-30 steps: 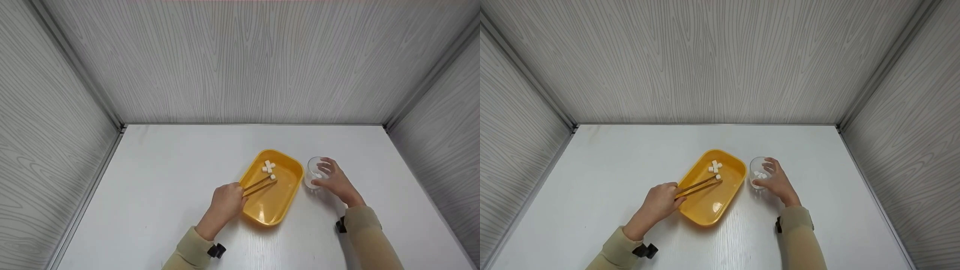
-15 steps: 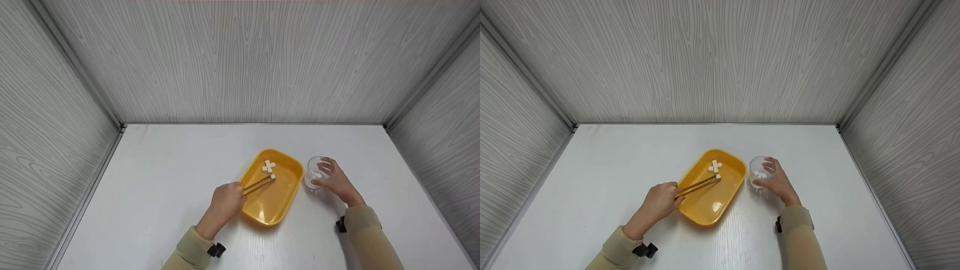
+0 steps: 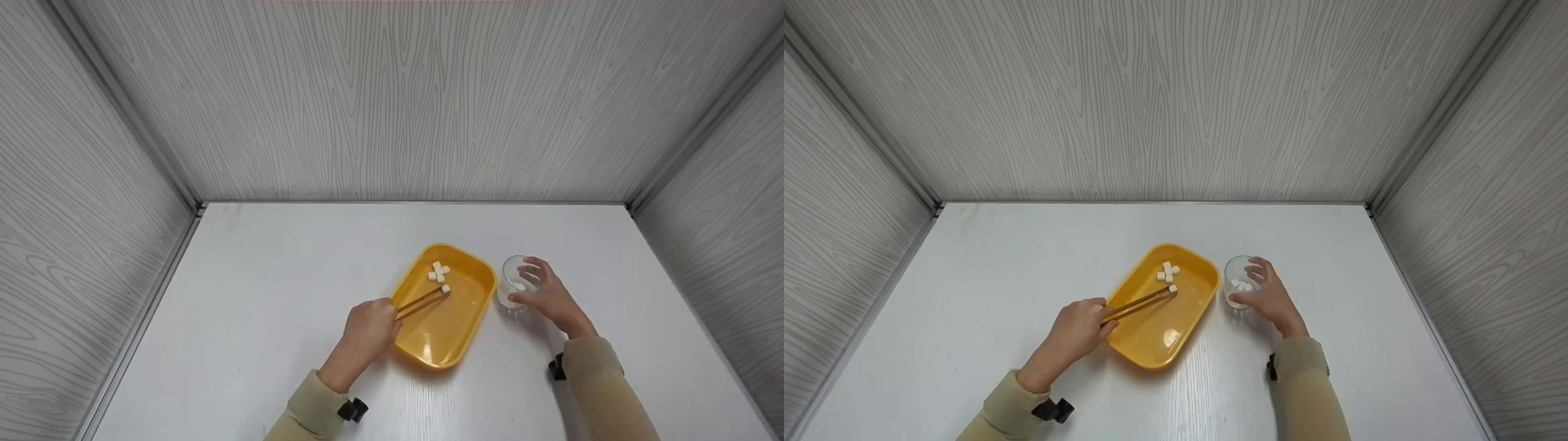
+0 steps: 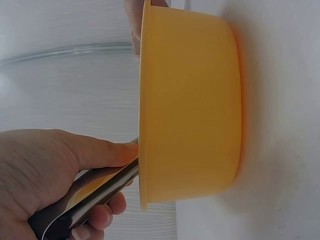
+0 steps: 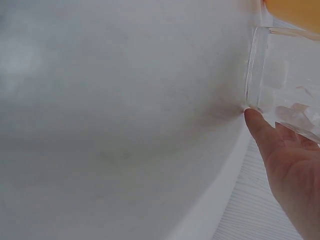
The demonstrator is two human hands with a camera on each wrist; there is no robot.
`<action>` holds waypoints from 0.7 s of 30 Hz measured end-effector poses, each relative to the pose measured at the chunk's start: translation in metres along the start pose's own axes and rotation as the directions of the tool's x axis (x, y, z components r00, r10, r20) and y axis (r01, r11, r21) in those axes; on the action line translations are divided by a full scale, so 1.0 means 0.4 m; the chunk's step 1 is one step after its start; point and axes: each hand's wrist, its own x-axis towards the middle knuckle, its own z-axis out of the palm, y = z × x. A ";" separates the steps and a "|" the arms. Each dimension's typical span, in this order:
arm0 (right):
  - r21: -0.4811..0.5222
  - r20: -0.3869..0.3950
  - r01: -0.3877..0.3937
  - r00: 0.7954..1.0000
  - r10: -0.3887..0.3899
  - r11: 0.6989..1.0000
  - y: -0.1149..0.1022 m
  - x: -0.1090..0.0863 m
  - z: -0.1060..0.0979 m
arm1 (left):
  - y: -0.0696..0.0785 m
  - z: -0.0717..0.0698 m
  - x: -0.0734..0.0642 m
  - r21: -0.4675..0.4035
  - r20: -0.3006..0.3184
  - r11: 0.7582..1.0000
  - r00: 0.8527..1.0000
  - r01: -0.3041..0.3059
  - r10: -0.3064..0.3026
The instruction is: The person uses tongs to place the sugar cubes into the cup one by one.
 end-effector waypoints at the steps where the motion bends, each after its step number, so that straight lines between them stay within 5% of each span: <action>1: 0.003 0.001 0.000 1.000 0.000 1.000 0.001 0.001 -0.001 | 0.000 0.000 0.000 0.002 0.003 1.000 1.000 0.002 -0.002; 8: -0.034 -0.040 -0.003 0.999 0.002 0.999 0.085 0.047 -0.007 | -0.006 0.001 -0.005 0.009 -0.030 1.000 1.000 -0.007 0.007; 21: -0.029 -0.041 0.004 0.999 -0.006 1.000 0.088 0.043 -0.006 | -0.012 0.002 -0.013 0.016 -0.101 0.999 0.994 -0.043 0.045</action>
